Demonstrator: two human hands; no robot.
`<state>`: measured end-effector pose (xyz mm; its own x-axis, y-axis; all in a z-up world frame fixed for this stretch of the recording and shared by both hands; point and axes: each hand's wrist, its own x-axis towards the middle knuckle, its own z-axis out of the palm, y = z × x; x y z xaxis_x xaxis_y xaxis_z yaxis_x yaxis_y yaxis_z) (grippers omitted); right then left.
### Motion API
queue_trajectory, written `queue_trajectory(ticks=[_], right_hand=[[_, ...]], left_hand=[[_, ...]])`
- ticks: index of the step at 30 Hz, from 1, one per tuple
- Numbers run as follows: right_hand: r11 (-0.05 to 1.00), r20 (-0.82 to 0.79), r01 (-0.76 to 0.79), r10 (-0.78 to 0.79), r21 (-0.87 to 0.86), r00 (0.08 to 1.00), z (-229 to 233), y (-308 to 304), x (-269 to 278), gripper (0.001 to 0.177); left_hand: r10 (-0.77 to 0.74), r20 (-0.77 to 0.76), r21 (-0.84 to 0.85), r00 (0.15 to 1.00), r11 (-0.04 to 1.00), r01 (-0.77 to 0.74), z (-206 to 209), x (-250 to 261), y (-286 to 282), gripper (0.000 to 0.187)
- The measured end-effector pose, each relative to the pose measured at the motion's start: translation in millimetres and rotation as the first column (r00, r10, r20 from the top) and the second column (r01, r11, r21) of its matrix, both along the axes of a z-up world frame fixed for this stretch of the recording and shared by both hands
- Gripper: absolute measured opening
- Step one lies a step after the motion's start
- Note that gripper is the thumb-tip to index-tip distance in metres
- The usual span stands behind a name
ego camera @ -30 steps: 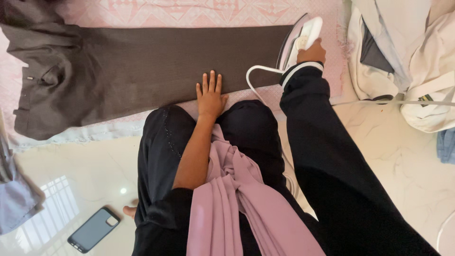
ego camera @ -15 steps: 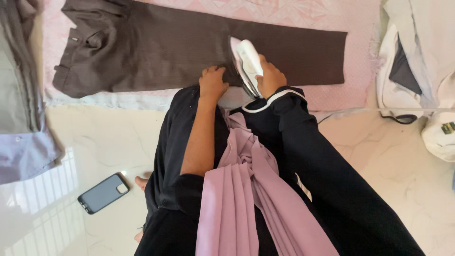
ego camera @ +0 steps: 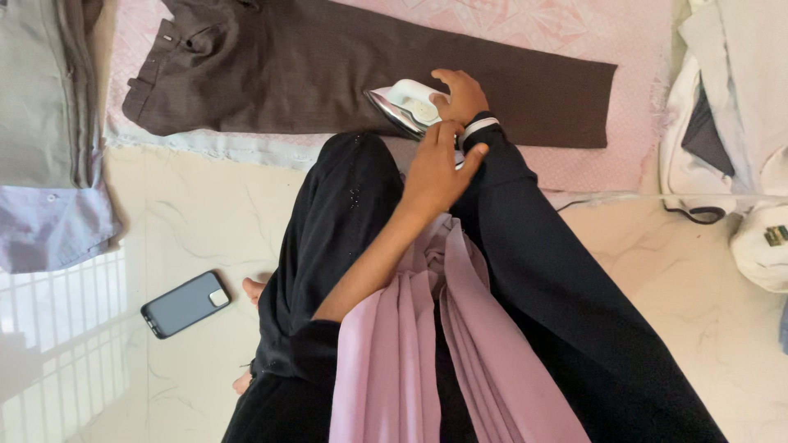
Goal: The person irons a pair of brown trousers laid out on a pink patterned mat on the floor. They use a white electric iron, moving it back and forth along the leg of the trousers while holding the fabric with their left hand.
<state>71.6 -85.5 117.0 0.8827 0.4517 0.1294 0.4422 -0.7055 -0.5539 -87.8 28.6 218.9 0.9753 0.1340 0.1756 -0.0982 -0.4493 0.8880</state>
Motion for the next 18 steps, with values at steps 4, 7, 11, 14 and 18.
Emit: queue_trajectory(ticks=[4, 7, 11, 14, 18], right_hand=[[0.968, -0.106, 0.236, -0.227, 0.087, 0.968, -5.9, 0.9, -17.1, 0.034], [0.960, 0.005, 0.267, -0.268, 0.086, 0.963, 2.4, 0.4, -30.7, 0.032], [0.971, 0.184, 0.227, -0.211, -0.074, 0.960, 13.6, 3.9, -39.6, 0.033], [0.939, 0.368, 0.118, 0.010, -0.324, 0.930, 13.1, 9.7, -43.1, 0.035], [0.759, 0.470, 0.032, 0.369, -0.650, 0.802, 4.2, 27.3, -35.5, 0.037]], left_hand=[[-0.005, -0.220, -0.357, 0.975, 0.931, -0.076, 30.5, -28.3, -29.2, 0.070], [-0.078, -0.288, -0.366, 0.954, 0.930, -0.035, 57.9, -52.7, -32.4, 0.067], [-0.306, -0.077, -0.185, 0.949, 0.940, 0.288, 105.7, -110.4, -43.1, 0.046], [-0.410, -0.041, -0.158, 0.911, 0.903, 0.399, 150.8, -143.2, -45.1, 0.041], [-0.538, 0.145, -0.350, 0.830, 0.757, 0.552, 210.7, -176.5, -23.6, 0.036]])
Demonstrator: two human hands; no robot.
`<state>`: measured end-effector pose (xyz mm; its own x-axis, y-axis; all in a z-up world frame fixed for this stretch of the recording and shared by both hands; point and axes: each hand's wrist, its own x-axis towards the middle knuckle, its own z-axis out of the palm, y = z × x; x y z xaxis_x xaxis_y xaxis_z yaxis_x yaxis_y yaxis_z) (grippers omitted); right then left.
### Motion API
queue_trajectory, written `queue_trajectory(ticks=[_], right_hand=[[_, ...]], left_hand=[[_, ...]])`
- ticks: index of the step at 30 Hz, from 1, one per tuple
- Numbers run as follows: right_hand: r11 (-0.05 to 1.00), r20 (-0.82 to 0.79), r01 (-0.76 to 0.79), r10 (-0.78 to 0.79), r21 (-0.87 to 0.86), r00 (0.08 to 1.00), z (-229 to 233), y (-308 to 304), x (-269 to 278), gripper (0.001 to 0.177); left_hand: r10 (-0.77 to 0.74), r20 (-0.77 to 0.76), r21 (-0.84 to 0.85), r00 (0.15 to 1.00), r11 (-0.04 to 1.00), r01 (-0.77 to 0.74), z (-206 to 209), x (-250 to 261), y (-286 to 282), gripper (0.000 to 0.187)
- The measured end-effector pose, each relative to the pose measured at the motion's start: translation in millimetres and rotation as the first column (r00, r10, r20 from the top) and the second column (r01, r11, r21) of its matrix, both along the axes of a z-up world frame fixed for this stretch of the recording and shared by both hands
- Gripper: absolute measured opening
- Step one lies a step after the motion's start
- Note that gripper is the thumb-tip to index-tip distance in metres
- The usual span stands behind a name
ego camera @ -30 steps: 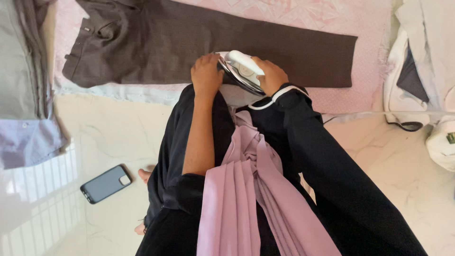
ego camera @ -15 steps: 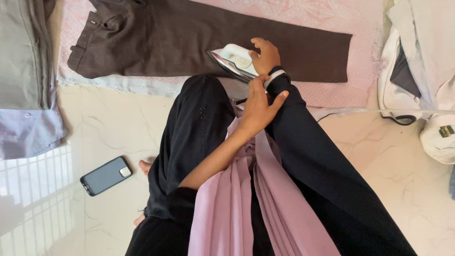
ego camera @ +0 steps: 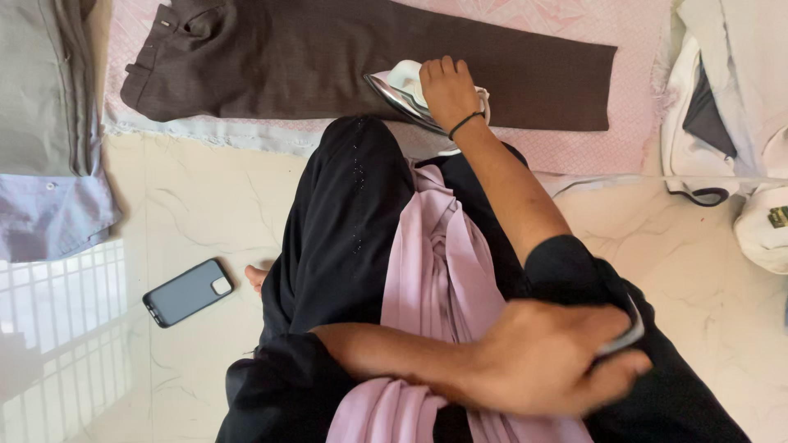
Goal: The person irons a pair of brown trousers laid out on a pink patterned mat on the floor. They use a white electric iron, moving it back and forth along the leg of the trousers while holding the fabric with their left hand.
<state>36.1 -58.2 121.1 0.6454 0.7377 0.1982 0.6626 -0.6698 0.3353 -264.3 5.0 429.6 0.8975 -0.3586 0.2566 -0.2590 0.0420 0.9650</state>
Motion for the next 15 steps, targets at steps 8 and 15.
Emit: queue_trajectory(ticks=[8, 15], right_hand=[[0.536, -0.581, 0.683, -0.379, 0.496, 0.720, -12.9, -13.0, 83.1, 0.019], [-0.168, -0.919, 0.911, 0.059, 0.377, 0.391, -38.1, -7.4, 99.8, 0.021]], left_hand=[[-0.577, -0.052, -0.326, 0.815, 0.781, 0.532, -46.7, -32.8, 29.4, 0.031], [-0.761, 0.046, -0.529, 0.647, 0.531, 0.662, -118.2, -29.8, 6.0, 0.020]])
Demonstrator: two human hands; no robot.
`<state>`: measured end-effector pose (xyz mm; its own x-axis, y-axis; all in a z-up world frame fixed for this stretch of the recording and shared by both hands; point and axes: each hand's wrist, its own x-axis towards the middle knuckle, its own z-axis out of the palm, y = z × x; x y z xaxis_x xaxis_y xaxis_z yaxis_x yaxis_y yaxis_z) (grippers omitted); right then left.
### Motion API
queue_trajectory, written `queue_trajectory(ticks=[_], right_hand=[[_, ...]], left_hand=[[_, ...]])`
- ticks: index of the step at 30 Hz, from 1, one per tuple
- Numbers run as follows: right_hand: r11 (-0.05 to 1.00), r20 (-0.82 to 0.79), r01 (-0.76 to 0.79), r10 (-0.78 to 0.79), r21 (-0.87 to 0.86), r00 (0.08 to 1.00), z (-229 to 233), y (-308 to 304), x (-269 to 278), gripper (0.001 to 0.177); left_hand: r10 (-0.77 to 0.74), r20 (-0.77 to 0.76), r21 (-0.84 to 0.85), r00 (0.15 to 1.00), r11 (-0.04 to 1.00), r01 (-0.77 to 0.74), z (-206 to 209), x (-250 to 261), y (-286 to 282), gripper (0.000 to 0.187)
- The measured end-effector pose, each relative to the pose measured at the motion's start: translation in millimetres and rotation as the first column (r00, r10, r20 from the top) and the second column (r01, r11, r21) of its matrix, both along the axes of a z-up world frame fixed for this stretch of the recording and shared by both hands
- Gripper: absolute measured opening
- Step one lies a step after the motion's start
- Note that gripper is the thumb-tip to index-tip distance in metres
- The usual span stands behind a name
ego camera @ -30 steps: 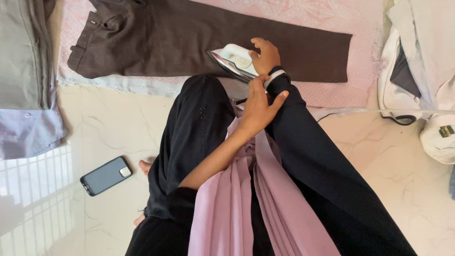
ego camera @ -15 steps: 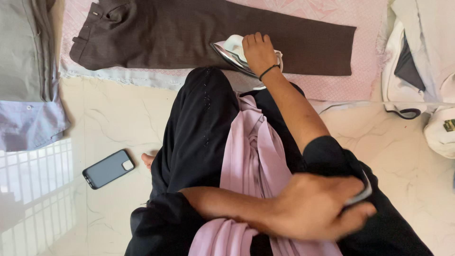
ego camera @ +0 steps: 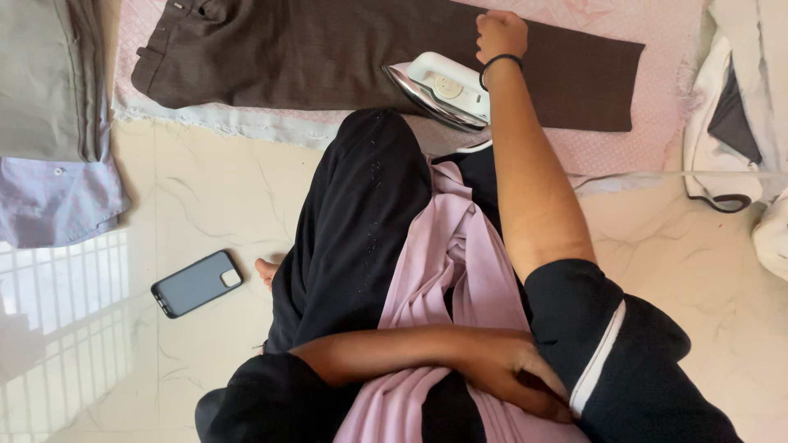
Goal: The person irons a pair of brown trousers laid out on a pink patterned mat on the floor. They use a white electric iron, moving it back and forth along the leg of the trousers while holding the fabric with their left hand.
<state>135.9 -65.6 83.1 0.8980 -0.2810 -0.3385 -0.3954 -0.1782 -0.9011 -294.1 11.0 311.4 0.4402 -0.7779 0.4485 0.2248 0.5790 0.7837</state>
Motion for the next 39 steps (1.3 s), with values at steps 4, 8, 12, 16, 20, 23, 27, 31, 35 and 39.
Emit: queue_trajectory(ticks=[4, 8, 12, 16, 20, 23, 27, 31, 35, 39], right_hand=[[0.980, -0.035, 0.146, -0.143, 0.134, 0.989, -17.0, 3.7, 2.6, 0.028], [0.919, 0.184, 0.140, -0.220, 0.369, 0.958, -39.4, 21.7, 4.0, 0.032], [0.960, 0.418, -0.007, 0.129, -0.279, 0.899, -39.4, 42.5, -27.5, 0.033], [0.526, 0.150, -0.325, 0.672, -0.786, 0.725, 14.2, 29.0, -69.7, 0.026], [0.282, -0.068, -0.491, 0.811, -0.824, 0.581, 59.4, 7.2, -110.4, 0.035], [0.316, -0.002, -0.504, 0.846, -0.804, 0.534, 60.3, 11.0, -116.8, 0.040], [0.344, 0.017, -0.488, 0.830, -0.802, 0.557, 37.2, 33.6, -103.4, 0.044], [0.283, -0.001, -0.452, 0.847, -0.846, 0.532, 10.4, 68.3, -62.6, 0.047], [0.216, -0.104, -0.517, 0.847, -0.829, 0.521, 3.9, 67.9, -25.8, 0.053], [0.214, -0.115, -0.526, 0.845, -0.823, 0.523, 11.6, 40.4, -28.8, 0.044]], left_hand=[[0.167, 0.408, 0.093, 0.897, 0.970, -0.223, -45.4, -20.5, -47.8, 0.031], [0.052, 0.744, 0.217, 0.666, 0.924, -0.314, -80.0, -26.1, -94.0, 0.027], [0.049, 0.942, 0.145, 0.331, 0.832, -0.535, -76.1, -9.0, -106.2, 0.023], [0.443, 0.891, -0.275, 0.094, 0.694, -0.665, -52.1, 8.1, -48.2, 0.020], [0.618, 0.785, -0.401, -0.052, 0.441, -0.803, -43.7, 47.3, 33.0, 0.021], [0.580, 0.796, -0.258, -0.176, 0.061, -0.964, -56.0, 97.4, 72.8, 0.023], [0.708, 0.706, 0.254, 0.021, -0.226, -0.940, -81.5, 157.6, 89.6, 0.022], [0.667, 0.740, 0.375, 0.088, -0.300, -0.877, -117.3, 188.8, 91.8, 0.041], [0.513, 0.848, 0.393, 0.134, -0.438, -0.809, -159.1, 197.8, 83.0, 0.048], [0.363, 0.907, 0.370, 0.215, -0.440, -0.818, -190.3, 205.6, 73.7, 0.039]])
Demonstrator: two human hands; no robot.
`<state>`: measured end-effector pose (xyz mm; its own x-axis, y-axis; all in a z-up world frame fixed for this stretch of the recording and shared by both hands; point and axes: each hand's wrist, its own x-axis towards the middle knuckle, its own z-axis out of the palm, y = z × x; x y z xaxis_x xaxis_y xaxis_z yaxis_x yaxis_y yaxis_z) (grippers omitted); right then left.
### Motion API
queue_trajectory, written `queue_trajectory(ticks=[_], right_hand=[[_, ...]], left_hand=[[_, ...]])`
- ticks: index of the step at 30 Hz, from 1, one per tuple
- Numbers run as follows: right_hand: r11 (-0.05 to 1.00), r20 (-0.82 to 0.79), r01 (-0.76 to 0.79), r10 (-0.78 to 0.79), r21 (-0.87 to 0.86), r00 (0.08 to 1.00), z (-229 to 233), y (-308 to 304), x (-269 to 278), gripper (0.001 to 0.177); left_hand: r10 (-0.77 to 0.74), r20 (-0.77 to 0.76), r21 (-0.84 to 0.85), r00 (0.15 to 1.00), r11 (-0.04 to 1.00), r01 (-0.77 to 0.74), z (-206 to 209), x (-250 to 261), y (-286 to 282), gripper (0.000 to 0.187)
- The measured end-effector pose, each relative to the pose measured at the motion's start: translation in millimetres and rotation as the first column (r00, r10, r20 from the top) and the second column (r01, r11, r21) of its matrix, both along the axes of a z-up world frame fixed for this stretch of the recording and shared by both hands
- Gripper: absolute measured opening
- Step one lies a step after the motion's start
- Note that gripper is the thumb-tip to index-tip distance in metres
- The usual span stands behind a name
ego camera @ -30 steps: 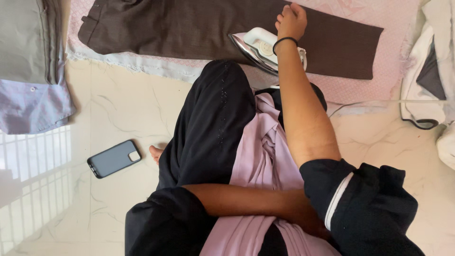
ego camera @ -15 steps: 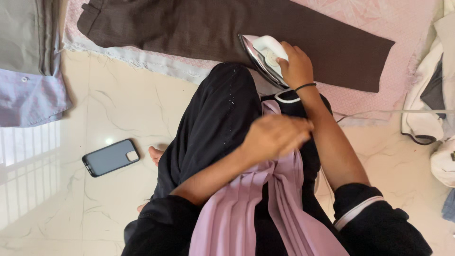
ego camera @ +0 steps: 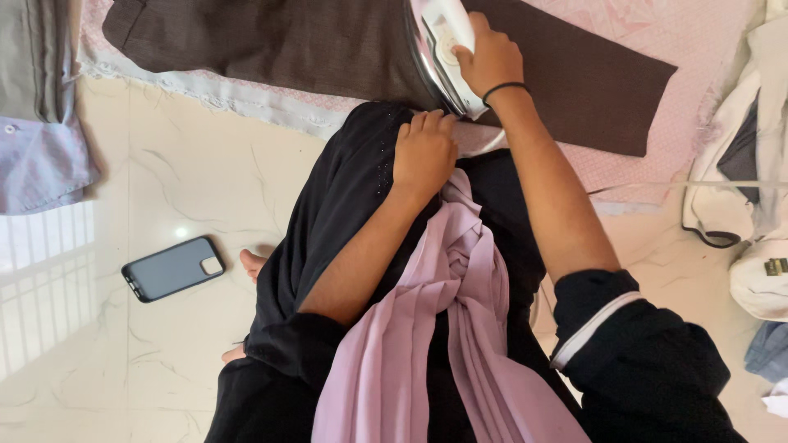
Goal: The person irons a pair of brown trousers laid out on a pink patterned mat on the floor. They use a white electric iron, moving it back and forth along the leg of the trousers while holding the fabric with their left hand.
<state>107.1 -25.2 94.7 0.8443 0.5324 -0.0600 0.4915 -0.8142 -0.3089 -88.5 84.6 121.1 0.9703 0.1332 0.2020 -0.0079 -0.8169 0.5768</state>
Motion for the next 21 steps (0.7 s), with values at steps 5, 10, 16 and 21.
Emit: queue_trajectory(ticks=[5, 10, 16, 21], right_hand=[[1.000, -0.029, 0.003, -0.004, -0.029, 1.000, 31.9, -78.1, -15.2, 0.047], [0.944, -0.396, 0.268, -0.324, -0.191, 0.859, 66.9, -147.2, -9.7, 0.045], [0.861, -0.319, 0.485, -0.508, -0.152, 0.800, 42.8, -140.3, -2.6, 0.044], [0.850, 0.042, 0.522, -0.520, -0.070, 0.853, 18.4, -138.2, 12.3, 0.047]], left_hand=[[-0.097, -0.157, 0.101, 0.983, 0.988, 0.113, -18.2, 26.5, -5.7, 0.036], [-0.196, -0.197, 0.118, 0.961, 0.968, 0.222, -26.6, 38.6, -14.1, 0.033], [-0.223, -0.170, -0.041, 0.960, 0.975, 0.219, -28.7, 43.2, -22.7, 0.032], [-0.225, -0.100, -0.215, 0.969, 0.956, 0.200, -23.5, 50.6, -24.0, 0.030]])
